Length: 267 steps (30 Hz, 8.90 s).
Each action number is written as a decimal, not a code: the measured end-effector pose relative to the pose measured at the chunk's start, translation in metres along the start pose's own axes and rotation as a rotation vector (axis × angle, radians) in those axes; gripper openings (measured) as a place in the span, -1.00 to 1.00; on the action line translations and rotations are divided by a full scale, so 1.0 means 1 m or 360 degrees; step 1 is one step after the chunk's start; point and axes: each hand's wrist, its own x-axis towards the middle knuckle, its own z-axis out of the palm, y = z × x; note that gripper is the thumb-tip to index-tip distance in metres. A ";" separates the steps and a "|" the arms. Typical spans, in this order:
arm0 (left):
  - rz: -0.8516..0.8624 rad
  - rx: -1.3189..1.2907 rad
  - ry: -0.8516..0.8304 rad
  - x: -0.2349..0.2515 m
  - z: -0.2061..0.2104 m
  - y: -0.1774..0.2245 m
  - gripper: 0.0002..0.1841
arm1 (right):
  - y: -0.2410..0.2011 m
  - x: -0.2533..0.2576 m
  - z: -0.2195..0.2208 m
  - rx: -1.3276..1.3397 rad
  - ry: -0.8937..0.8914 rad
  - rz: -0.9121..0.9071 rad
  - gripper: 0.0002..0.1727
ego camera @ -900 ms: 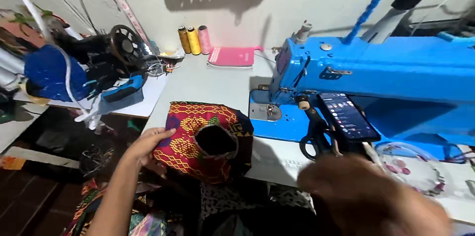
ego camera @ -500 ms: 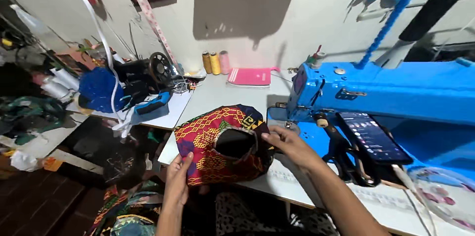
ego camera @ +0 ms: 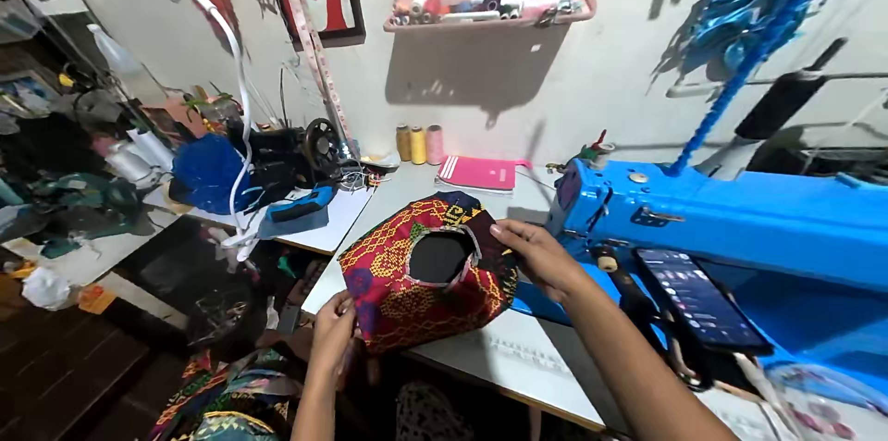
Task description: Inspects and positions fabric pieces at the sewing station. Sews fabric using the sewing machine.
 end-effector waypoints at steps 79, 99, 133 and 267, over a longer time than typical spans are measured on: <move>0.0990 0.0065 -0.0560 0.078 0.054 0.147 -0.71 | -0.142 0.083 -0.017 -0.1370 -0.0574 -0.0787 -0.61; 0.1224 0.0475 -0.0658 0.074 0.039 0.180 -0.75 | -0.115 0.082 -0.021 -0.0711 -0.0440 -0.0721 -0.83; 0.1243 0.0360 -0.0174 0.002 0.008 0.142 -0.51 | -0.004 -0.033 0.039 -0.0392 0.0957 -0.0923 -0.64; 0.1697 0.1459 -0.1480 -0.043 0.031 0.246 -0.64 | -0.085 -0.104 -0.026 -0.0737 -0.0482 -0.0778 -0.66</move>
